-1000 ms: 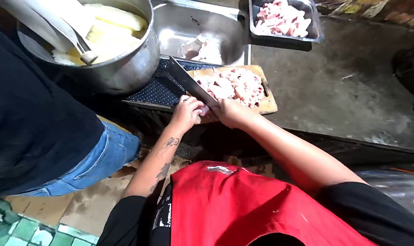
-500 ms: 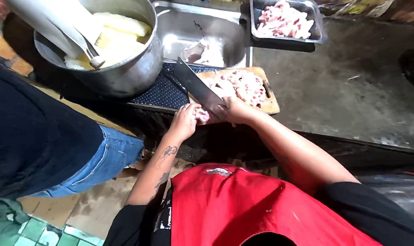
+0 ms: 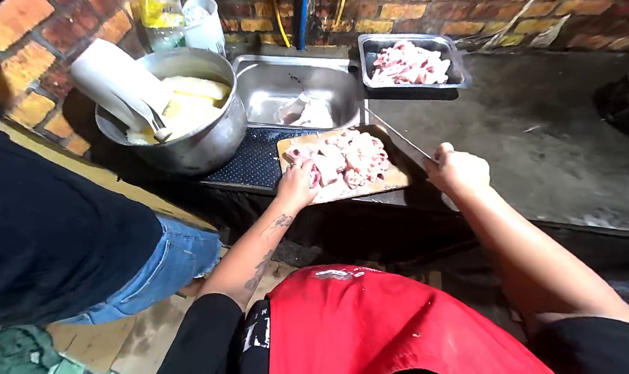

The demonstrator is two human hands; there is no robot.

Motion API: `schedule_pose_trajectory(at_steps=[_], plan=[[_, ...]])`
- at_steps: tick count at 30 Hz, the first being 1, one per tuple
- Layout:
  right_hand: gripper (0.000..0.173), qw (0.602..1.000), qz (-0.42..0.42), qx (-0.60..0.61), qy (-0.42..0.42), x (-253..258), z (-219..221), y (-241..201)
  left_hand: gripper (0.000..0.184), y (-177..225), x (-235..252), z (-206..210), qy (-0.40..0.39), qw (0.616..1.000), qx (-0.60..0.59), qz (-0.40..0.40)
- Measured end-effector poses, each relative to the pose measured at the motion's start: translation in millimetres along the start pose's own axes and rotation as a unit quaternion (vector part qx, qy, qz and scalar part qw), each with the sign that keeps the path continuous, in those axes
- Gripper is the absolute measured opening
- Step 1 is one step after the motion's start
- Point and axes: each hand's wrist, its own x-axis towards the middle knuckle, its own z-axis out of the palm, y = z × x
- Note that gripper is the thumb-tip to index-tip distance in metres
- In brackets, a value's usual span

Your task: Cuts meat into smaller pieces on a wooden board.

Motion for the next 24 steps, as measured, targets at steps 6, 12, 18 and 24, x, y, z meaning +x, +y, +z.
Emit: schedule_pose_trajectory(at_steps=[6, 12, 18, 24], plan=[[0.051, 0.999, 0.026, -0.005, 0.021, 23, 30, 23, 0.049, 4, -5, -4, 0.024, 0.999, -0.024, -0.042], [0.052, 0.987, 0.037, 0.121, 0.095, 14, 51, 18, 0.042, -13, -10, -24, 0.012, 0.928, -0.347, -0.136], [0.056, 0.965, 0.111, 0.209, 0.112, -16, 79, 2, 0.029, 47, 43, -61, -0.052, 0.883, -0.456, -0.097], [0.047, 0.962, 0.124, 0.212, 0.118, -13, 80, 6, 0.036, 179, 211, -100, -0.049, 0.909, -0.413, 0.033]])
